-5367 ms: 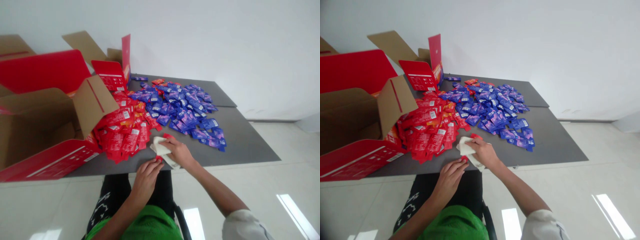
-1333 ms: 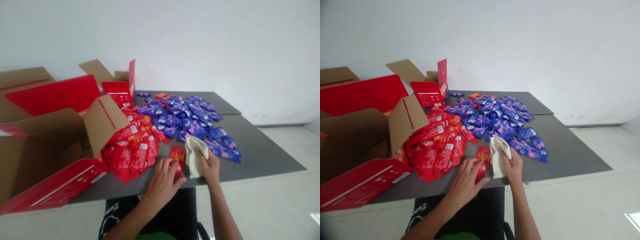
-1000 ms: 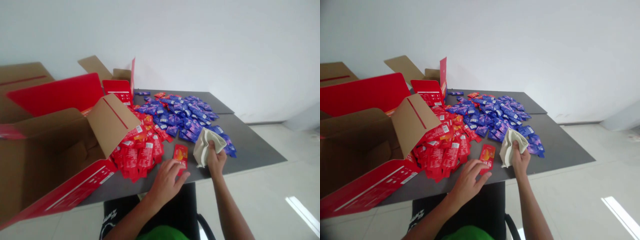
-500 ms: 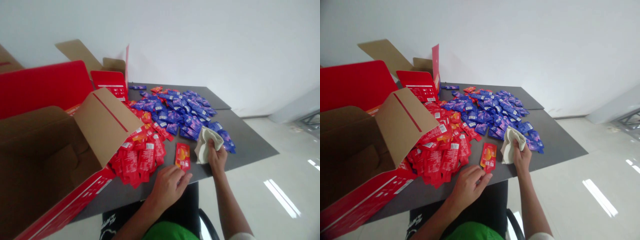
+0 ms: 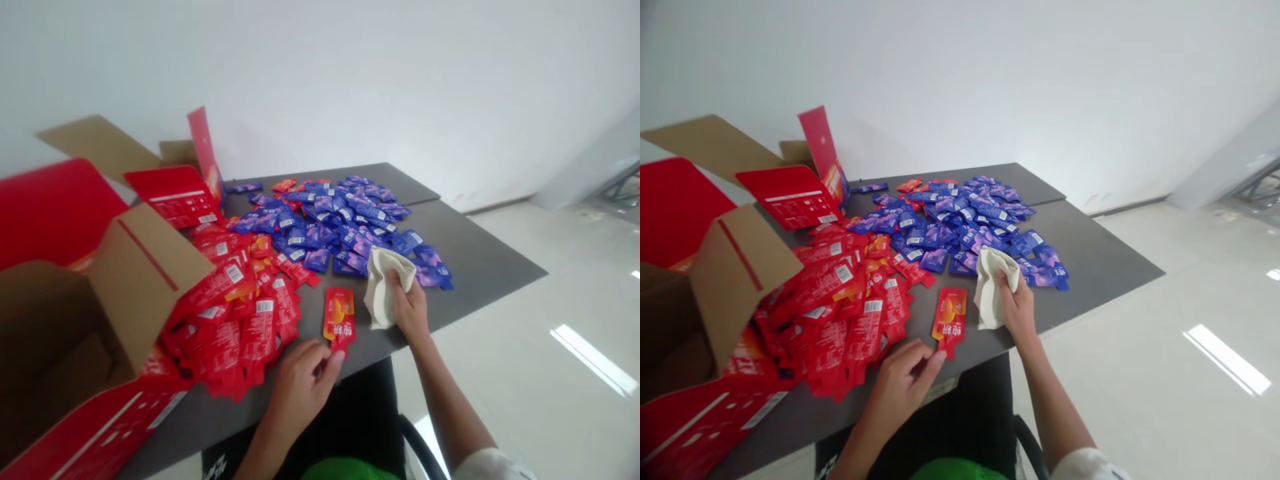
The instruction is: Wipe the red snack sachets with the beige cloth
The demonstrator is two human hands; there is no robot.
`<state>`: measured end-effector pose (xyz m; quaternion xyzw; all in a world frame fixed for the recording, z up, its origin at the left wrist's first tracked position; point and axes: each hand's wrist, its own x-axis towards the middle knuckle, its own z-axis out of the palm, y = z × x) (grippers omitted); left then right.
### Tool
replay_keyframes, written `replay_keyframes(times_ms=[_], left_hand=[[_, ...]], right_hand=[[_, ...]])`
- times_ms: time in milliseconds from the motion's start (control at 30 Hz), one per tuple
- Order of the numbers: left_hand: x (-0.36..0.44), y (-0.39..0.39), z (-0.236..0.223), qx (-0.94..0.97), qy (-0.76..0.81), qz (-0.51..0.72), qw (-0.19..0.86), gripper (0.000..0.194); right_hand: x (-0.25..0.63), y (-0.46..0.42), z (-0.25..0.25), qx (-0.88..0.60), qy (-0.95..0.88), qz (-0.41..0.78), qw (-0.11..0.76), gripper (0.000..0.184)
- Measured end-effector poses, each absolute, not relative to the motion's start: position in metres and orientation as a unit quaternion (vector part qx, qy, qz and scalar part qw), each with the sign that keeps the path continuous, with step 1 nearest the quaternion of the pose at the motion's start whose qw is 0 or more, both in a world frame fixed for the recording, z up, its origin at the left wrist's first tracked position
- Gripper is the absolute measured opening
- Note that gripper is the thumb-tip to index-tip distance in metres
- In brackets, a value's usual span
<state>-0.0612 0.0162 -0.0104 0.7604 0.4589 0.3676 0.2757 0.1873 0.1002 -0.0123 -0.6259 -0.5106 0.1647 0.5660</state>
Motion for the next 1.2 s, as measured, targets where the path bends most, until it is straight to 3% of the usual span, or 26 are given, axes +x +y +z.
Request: replay_keyframes(times_ms=[233, 367, 533, 667, 800, 1000, 1200], left_hand=[[-0.064, 0.012, -0.022, 0.765, 0.470, 0.387, 0.209, 0.034], [-0.064, 0.010, -0.016, 0.752, 0.487, 0.381, 0.229, 0.037], [-0.062, 0.015, 0.000, 0.748, 0.497, 0.342, 0.276, 0.035], [-0.051, 0.022, 0.018, 0.818, 0.453, 0.271, 0.229, 0.027], [-0.038, 0.028, 0.027, 0.884, 0.418, 0.164, 0.129, 0.013], [-0.029, 0.041, 0.020, 0.906, 0.402, 0.107, 0.074, 0.040], [-0.017, 0.078, 0.032, 0.953, 0.287, 0.092, 0.024, 0.024]], right_hand=[[0.193, 0.105, -0.020, -0.598, -0.591, 0.167, 0.514, 0.038], [0.195, 0.097, -0.023, -0.622, -0.572, 0.145, 0.514, 0.036], [0.193, 0.092, -0.020, -0.638, -0.541, 0.155, 0.525, 0.036], [0.191, 0.099, -0.016, -0.623, -0.570, 0.177, 0.505, 0.037], [0.198, 0.112, -0.001, -0.552, -0.683, 0.187, 0.439, 0.032], [0.206, 0.147, 0.040, -0.381, -0.858, 0.188, 0.286, 0.036], [0.177, 0.199, 0.053, -0.265, -0.924, 0.173, 0.216, 0.035]])
